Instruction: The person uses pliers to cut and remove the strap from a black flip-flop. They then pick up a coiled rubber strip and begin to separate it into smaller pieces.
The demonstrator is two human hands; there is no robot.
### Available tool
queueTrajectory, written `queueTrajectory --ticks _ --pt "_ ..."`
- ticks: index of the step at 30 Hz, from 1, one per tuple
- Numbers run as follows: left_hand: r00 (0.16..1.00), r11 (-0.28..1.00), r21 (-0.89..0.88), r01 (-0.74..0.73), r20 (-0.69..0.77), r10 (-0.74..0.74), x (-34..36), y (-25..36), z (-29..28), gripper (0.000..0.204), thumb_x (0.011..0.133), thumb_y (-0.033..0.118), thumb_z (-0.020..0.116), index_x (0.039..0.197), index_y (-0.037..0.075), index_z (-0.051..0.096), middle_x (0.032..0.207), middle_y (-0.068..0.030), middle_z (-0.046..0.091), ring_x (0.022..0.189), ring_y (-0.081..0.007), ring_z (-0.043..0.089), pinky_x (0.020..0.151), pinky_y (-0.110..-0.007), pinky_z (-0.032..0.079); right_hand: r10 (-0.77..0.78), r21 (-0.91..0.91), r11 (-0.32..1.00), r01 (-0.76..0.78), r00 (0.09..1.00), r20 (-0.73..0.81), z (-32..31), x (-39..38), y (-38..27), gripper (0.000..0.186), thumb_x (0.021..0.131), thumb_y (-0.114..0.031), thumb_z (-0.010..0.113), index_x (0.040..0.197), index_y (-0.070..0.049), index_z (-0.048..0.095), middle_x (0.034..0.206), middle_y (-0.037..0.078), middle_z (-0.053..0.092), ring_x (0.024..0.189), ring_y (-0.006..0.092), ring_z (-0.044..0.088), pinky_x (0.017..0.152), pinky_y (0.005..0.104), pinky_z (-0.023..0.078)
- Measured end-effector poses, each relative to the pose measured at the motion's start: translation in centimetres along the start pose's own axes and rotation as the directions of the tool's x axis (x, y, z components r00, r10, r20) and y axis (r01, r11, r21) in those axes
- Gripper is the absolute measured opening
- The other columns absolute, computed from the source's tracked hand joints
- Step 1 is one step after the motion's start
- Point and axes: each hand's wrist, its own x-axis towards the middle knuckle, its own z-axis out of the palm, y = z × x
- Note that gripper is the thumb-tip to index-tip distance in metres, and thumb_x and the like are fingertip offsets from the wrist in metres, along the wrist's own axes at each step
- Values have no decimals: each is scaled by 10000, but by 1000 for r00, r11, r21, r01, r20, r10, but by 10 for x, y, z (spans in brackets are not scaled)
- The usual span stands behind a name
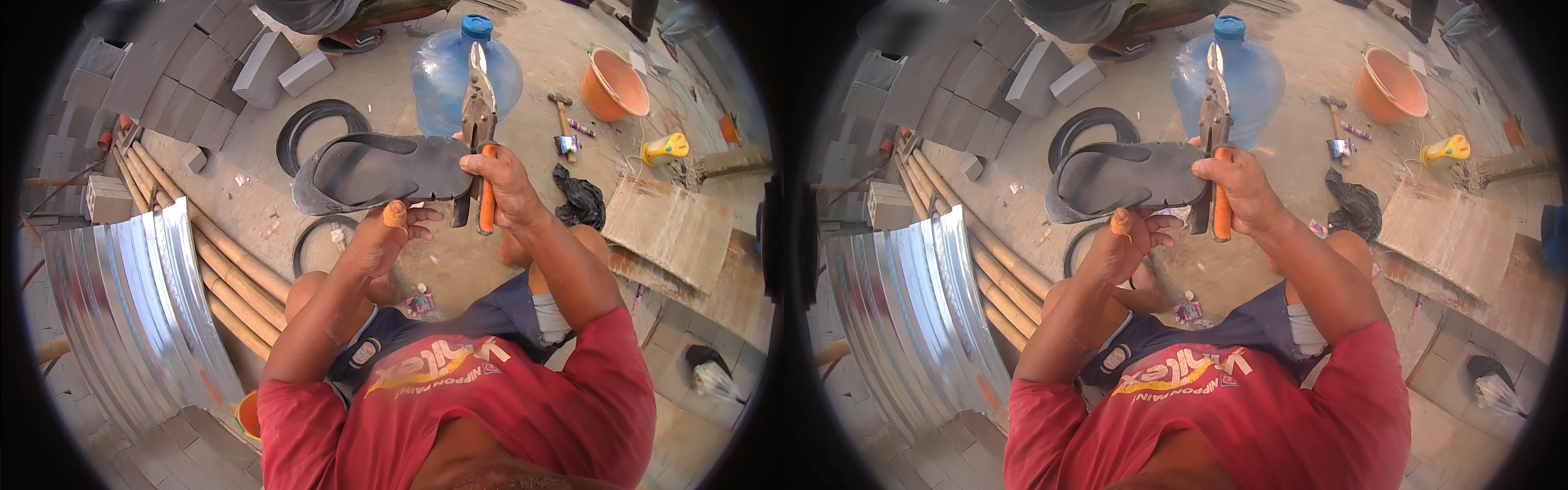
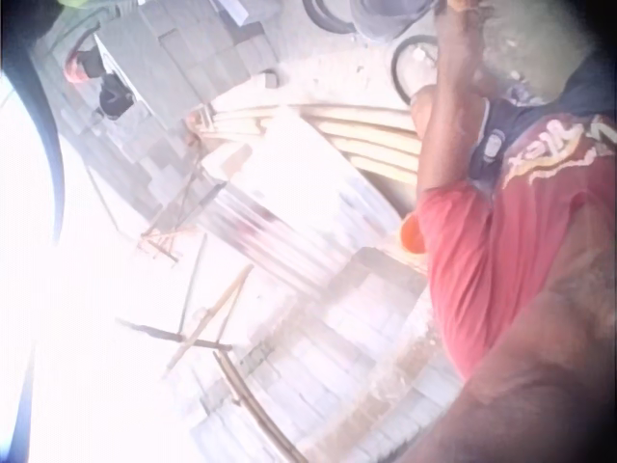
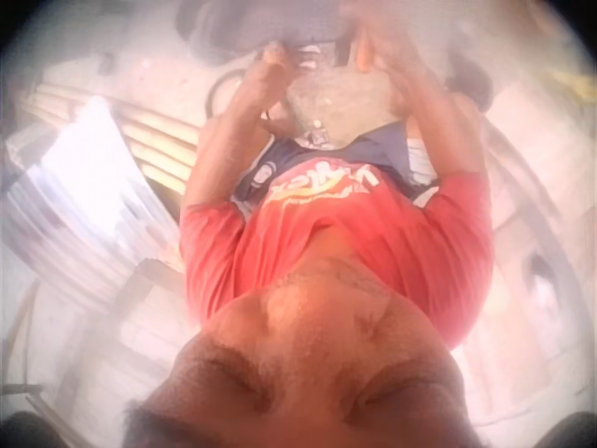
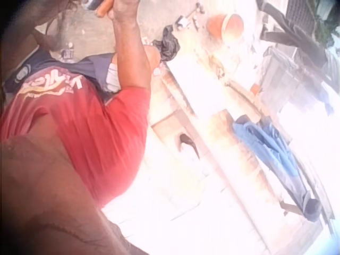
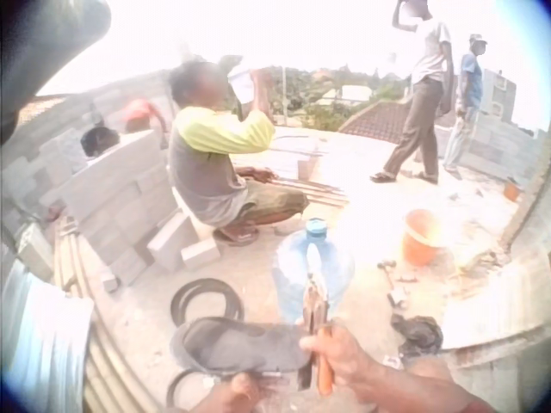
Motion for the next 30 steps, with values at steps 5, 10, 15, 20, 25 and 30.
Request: queueTrajectory --ticks 5,10,15,20,25,30 --pt "982 988 -88 -129 -151 115 26 6 1 413 933 362 593 1203 56 527 1056 -86 644 893 -178 627 696 -333 502 28 -9 1000 -28 997 76 8 2 -4 512 821 -112 600 1279 32 421 1025 94 565 935 163 577 854 333 487" --pt "917 962 -63 -265 -325 231 25 44 -4 328 906 237 650 1127 10 564 976 -96 657 813 -192 652 670 -323 548 20 -226 974 26 979 200 -2 -3 -3 637 770 -166 630 1335 23 404 1068 104 565 977 203 575 860 360 488" --pt "835 920 46 -390 -404 374 19 95 -12 344 912 255 642 1128 3 550 1012 -118 653 851 -229 673 683 -334 567 131 -533 845 43 950 284 -10 -15 -5 629 705 -193 623 1283 7 479 1099 89 548 1053 186 512 917 338 427" --pt "771 907 54 -418 -508 385 22 94 -29 378 913 276 637 1132 -11 523 1014 -130 647 836 -241 679 657 -323 570 349 -651 754 -90 894 281 -9 -18 17 552 699 -194 611 1203 14 524 1052 82 549 998 175 508 911 311 406" --pt "753 932 109 -346 -560 346 23 82 -35 410 909 308 633 1123 -24 523 998 -127 651 792 -233 686 659 -311 567 529 -690 666 -284 832 168 3 -19 20 573 692 -165 647 1232 -16 530 991 44 541 846 112 508 707 258 458" --pt "758 930 175 -322 -542 364 21 81 -34 406 906 318 631 1115 -23 564 972 -120 661 779 -212 687 660 -302 562 511 -683 695 -223 822 252 -1 -15 30 560 701 -209 634 1205 9 523 1004 71 532 914 158 496 811 292 399"
